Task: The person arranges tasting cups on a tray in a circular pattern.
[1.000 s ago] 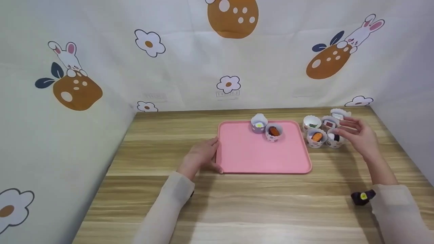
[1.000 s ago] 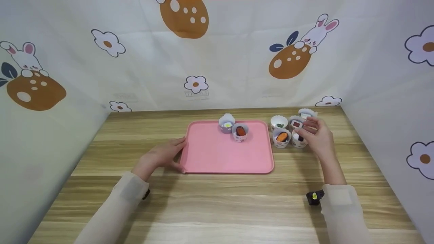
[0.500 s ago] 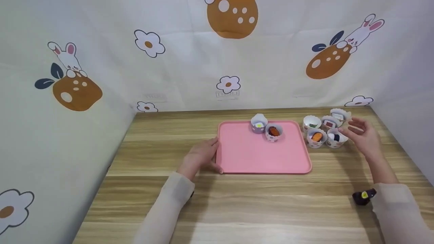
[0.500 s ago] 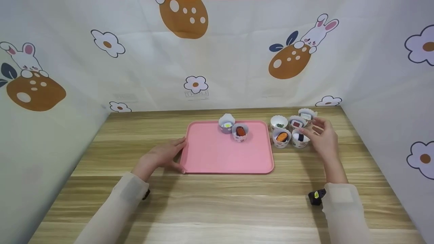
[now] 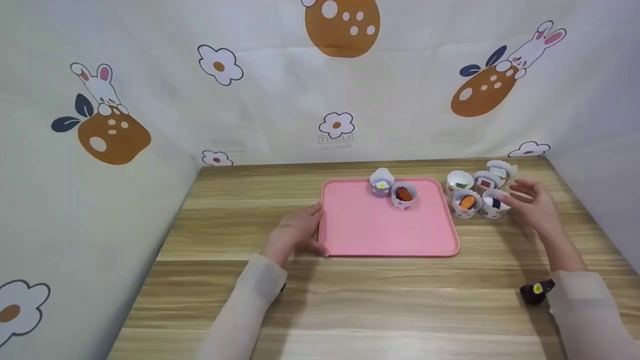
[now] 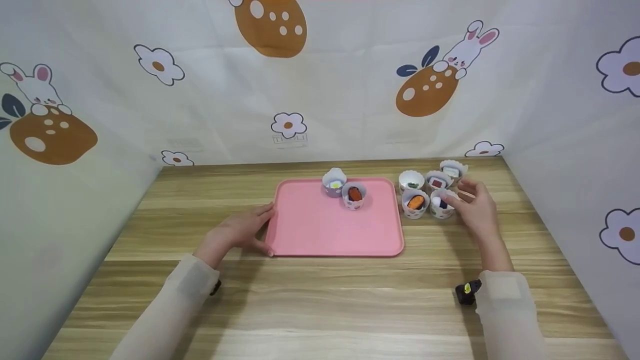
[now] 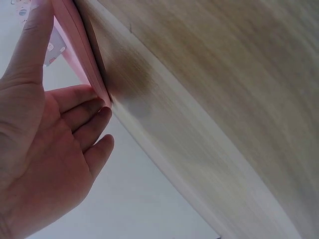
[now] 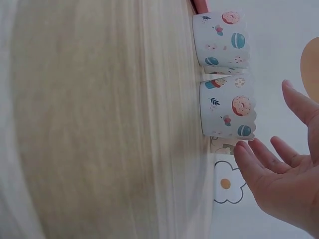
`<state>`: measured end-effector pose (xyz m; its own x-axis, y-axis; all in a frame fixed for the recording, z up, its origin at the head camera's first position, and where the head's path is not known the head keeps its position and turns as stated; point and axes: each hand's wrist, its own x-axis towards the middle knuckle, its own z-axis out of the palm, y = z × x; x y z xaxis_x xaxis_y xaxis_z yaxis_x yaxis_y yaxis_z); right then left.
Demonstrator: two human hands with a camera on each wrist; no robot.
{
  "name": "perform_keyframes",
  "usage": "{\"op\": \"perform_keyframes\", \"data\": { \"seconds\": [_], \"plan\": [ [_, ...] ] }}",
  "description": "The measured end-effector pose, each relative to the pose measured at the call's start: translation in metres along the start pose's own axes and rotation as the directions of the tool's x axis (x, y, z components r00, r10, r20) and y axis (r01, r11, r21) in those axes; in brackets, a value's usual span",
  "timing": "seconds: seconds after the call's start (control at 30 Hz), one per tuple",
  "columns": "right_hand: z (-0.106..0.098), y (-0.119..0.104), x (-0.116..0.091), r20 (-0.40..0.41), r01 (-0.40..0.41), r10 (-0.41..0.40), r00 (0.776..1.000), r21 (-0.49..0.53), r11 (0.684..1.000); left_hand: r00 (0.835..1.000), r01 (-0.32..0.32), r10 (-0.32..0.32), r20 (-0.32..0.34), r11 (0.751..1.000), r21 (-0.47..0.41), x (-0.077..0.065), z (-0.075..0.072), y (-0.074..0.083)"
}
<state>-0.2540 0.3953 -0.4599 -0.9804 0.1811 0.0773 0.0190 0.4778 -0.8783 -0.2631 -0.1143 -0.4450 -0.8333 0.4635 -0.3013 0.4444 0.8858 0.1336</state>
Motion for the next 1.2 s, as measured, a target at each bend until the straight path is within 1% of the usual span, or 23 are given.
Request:
{"op": "perform_keyframes", "data": {
  "seconds": [0.3, 0.57, 0.63, 0.87, 0.97, 1.07, 1.2],
  "plan": [
    [0.0042, 0.0041, 0.0023, 0.033, 0.002, 0.001, 0.999, -0.087, 0.996, 1.0, 0.009, -0.009, 0.001, 0.999, -0.037, 0.0012, 0.002, -0.0002],
    [0.0056, 0.0056, 0.0038, 0.056, -0.007, 0.015, 0.998, -0.13, 0.991, 1.0, 0.02, -0.02, 0.003, 0.999, -0.049, -0.0007, 0.0011, 0.0009],
    [0.0059, 0.0063, 0.0035, 0.06, -0.001, 0.009, 0.998, -0.125, 0.992, 1.0, 0.025, -0.024, 0.007, 0.998, -0.057, -0.0008, 0.0004, 0.0013],
    [0.0072, 0.0079, 0.0039, 0.101, -0.019, 0.03, 0.994, -0.106, 0.994, 1.0, 0.018, -0.018, 0.018, 1.0, -0.001, 0.0005, -0.001, 0.0014],
    [0.0065, 0.008, 0.0053, 0.129, -0.032, 0.048, 0.99, -0.12, 0.992, 0.999, 0.024, -0.024, 0.027, 1.0, 0.003, 0.0008, -0.0009, 0.0017],
    [0.0055, 0.0077, 0.0063, 0.146, -0.049, 0.071, 0.987, -0.15, 0.988, 0.999, 0.029, -0.029, 0.033, 1.0, 0.0, 0.0004, -0.0009, 0.0021],
    [0.0051, 0.0069, 0.0063, 0.162, -0.064, 0.09, 0.983, -0.162, 0.985, 0.999, 0.031, -0.031, 0.036, 1.0, 0.002, 0.0007, -0.0012, 0.0021]
  ]
}}
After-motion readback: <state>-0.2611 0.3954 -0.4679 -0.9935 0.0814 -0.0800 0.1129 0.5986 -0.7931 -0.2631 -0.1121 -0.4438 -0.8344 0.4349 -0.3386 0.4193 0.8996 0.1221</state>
